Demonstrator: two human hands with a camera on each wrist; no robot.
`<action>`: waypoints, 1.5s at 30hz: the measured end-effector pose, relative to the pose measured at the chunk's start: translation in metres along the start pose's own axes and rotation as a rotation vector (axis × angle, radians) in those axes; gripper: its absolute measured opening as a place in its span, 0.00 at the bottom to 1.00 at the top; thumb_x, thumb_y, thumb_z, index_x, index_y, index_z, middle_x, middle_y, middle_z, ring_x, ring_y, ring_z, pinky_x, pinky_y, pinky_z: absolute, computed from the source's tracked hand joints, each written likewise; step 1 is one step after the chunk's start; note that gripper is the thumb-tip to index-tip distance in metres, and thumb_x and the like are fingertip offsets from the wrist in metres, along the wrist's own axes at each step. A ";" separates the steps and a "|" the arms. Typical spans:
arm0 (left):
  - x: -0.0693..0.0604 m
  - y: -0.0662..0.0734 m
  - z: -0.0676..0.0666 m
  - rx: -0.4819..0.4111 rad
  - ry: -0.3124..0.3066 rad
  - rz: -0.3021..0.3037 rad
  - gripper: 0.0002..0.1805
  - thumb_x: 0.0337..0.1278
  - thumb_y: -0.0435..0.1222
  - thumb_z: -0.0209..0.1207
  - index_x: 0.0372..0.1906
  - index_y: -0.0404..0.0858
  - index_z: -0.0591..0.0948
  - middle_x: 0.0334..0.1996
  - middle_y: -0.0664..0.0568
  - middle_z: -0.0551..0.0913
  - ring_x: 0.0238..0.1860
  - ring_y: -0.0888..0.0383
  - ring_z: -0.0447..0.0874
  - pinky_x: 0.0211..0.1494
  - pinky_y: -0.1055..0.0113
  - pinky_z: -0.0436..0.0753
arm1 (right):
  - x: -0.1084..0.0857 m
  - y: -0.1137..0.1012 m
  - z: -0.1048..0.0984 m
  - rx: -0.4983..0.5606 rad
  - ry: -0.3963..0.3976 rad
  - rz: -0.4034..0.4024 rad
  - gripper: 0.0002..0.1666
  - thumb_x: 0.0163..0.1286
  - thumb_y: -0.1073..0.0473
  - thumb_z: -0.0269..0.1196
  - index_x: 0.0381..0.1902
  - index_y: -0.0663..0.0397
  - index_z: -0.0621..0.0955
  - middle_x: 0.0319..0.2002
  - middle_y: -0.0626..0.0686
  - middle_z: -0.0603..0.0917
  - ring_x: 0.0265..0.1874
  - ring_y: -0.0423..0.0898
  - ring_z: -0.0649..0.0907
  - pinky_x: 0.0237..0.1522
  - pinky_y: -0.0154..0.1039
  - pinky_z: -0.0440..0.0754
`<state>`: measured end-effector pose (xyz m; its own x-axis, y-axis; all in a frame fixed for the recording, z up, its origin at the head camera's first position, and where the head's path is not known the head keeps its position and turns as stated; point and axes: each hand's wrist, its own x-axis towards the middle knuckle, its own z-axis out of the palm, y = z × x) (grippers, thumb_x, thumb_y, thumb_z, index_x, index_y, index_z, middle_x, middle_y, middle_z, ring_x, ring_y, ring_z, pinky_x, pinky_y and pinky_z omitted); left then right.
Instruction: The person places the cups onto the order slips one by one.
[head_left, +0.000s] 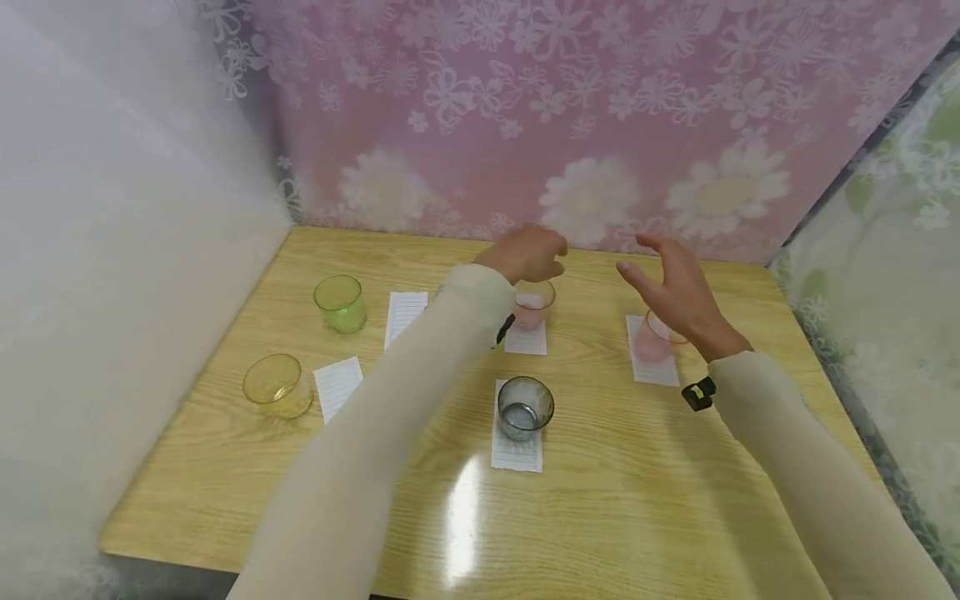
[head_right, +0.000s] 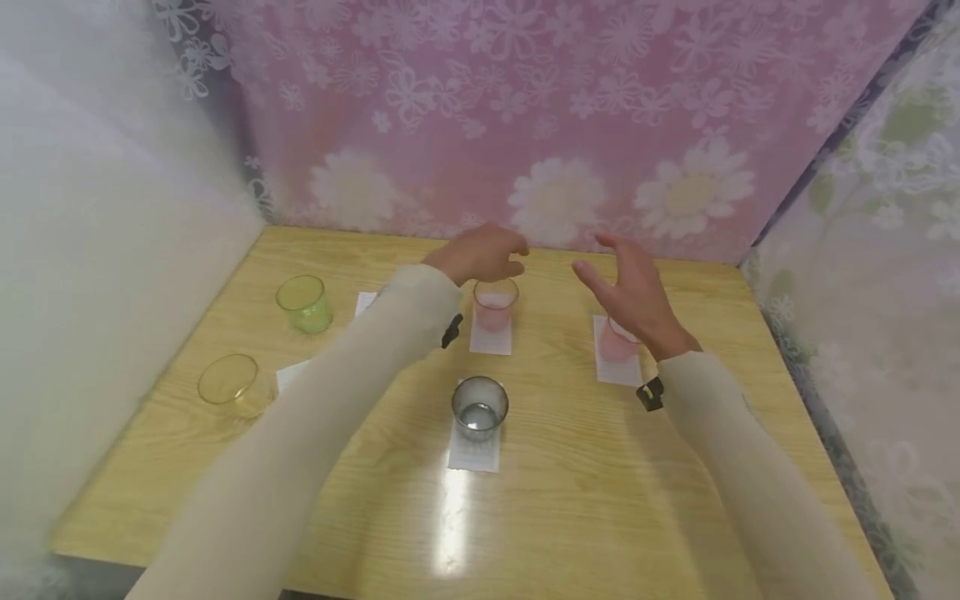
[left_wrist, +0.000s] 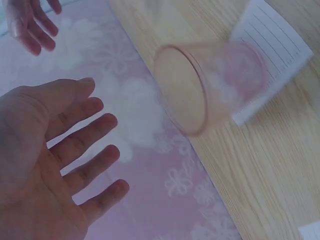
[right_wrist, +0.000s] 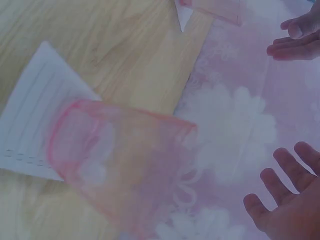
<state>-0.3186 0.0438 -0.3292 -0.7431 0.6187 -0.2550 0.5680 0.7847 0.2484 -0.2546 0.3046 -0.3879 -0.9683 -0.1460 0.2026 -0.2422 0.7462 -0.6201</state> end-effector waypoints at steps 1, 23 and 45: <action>-0.002 -0.006 0.000 -0.008 0.007 -0.002 0.26 0.88 0.45 0.52 0.82 0.48 0.72 0.80 0.54 0.74 0.81 0.51 0.71 0.80 0.55 0.74 | 0.003 -0.004 0.001 -0.008 -0.007 -0.006 0.47 0.84 0.34 0.58 0.87 0.54 0.63 0.83 0.64 0.66 0.83 0.69 0.62 0.79 0.76 0.58; -0.073 -0.123 -0.033 -0.122 0.052 -0.205 0.28 0.88 0.47 0.50 0.82 0.43 0.71 0.85 0.45 0.66 0.86 0.42 0.61 0.85 0.41 0.66 | 0.061 -0.077 0.017 -0.128 -0.116 -0.137 0.43 0.84 0.36 0.57 0.83 0.57 0.69 0.81 0.64 0.71 0.83 0.66 0.65 0.83 0.68 0.59; -0.145 -0.206 -0.028 -0.176 0.072 -0.315 0.31 0.88 0.47 0.49 0.83 0.36 0.68 0.84 0.37 0.64 0.85 0.34 0.59 0.86 0.37 0.61 | 0.103 -0.158 0.069 -0.180 -0.241 -0.176 0.46 0.84 0.32 0.55 0.88 0.48 0.62 0.86 0.56 0.63 0.87 0.60 0.56 0.85 0.71 0.51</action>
<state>-0.3383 -0.2088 -0.3174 -0.8987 0.3380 -0.2795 0.2421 0.9137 0.3265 -0.3200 0.1269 -0.3208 -0.9043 -0.4159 0.0965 -0.4131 0.7953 -0.4436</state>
